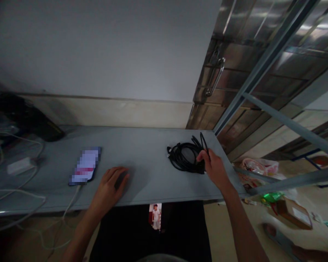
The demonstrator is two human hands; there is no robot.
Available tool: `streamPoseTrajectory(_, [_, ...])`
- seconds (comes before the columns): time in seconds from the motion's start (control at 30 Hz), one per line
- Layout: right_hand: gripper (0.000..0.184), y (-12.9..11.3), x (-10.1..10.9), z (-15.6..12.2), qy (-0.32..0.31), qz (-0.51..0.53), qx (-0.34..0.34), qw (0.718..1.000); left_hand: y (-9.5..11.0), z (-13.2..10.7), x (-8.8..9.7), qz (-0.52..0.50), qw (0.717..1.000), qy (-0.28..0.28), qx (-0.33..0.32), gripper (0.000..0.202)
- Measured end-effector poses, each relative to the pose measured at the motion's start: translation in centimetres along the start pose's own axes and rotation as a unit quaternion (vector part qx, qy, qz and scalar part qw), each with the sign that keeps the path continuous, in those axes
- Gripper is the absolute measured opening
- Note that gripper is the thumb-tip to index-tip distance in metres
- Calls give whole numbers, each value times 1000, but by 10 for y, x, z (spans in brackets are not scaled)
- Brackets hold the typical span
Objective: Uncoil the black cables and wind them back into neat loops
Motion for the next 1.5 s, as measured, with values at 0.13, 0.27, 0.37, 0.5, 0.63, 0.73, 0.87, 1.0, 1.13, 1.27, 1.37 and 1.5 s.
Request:
streamPoseTrajectory(0.13, [56,-43,52,14,168,229,-32,958,2,0,1,-5,1000,-3,-3,24])
streamPoseTrajectory(0.27, [51,-121,104,17,272,332,72,900,4,0,3,-20,1000,-8,-9,27])
streamPoseTrajectory(0.37, [48,-174,126,7,328,322,140,877,11,1,7,-39,999,-19,-30,28])
streamPoseTrajectory(0.5, [40,-207,104,-9,316,353,129,871,41,-5,9,-119,989,-75,-32,45])
streamPoseTrajectory(0.63, [36,-202,24,-39,232,398,47,886,98,-26,7,-283,952,-119,-3,86])
streamPoseTrajectory(0.73, [35,-189,-54,-71,95,373,-9,923,121,-40,9,-389,913,-77,90,74])
streamPoseTrajectory(0.87, [37,-185,-132,-110,-151,300,-4,942,111,-51,9,-446,863,-27,235,56])
streamPoseTrajectory(1.0, [42,-177,-141,-127,-239,298,-2,924,90,-57,4,-500,807,-51,311,60])
streamPoseTrajectory(1.13, [47,-136,-105,-123,-176,272,-59,944,77,-50,15,-616,726,-30,304,58])
streamPoseTrajectory(1.27, [60,-66,-47,-124,-39,295,-145,944,50,-34,58,-619,737,48,268,47])
streamPoseTrajectory(1.37, [59,-17,6,-137,97,328,-197,919,21,-30,92,-580,760,104,275,46])
streamPoseTrajectory(1.5, [59,10,72,-161,204,334,-206,897,-10,-36,122,-549,763,153,306,40])
Point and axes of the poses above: each hand's wrist, its own z-axis towards the middle knuckle, its own x-axis out of the back of the hand, y = z × x, the point moved 8 cm from there along z, towards the middle knuckle, and after that the axes turned 4 degrees about -y, right-handed, at the moved point
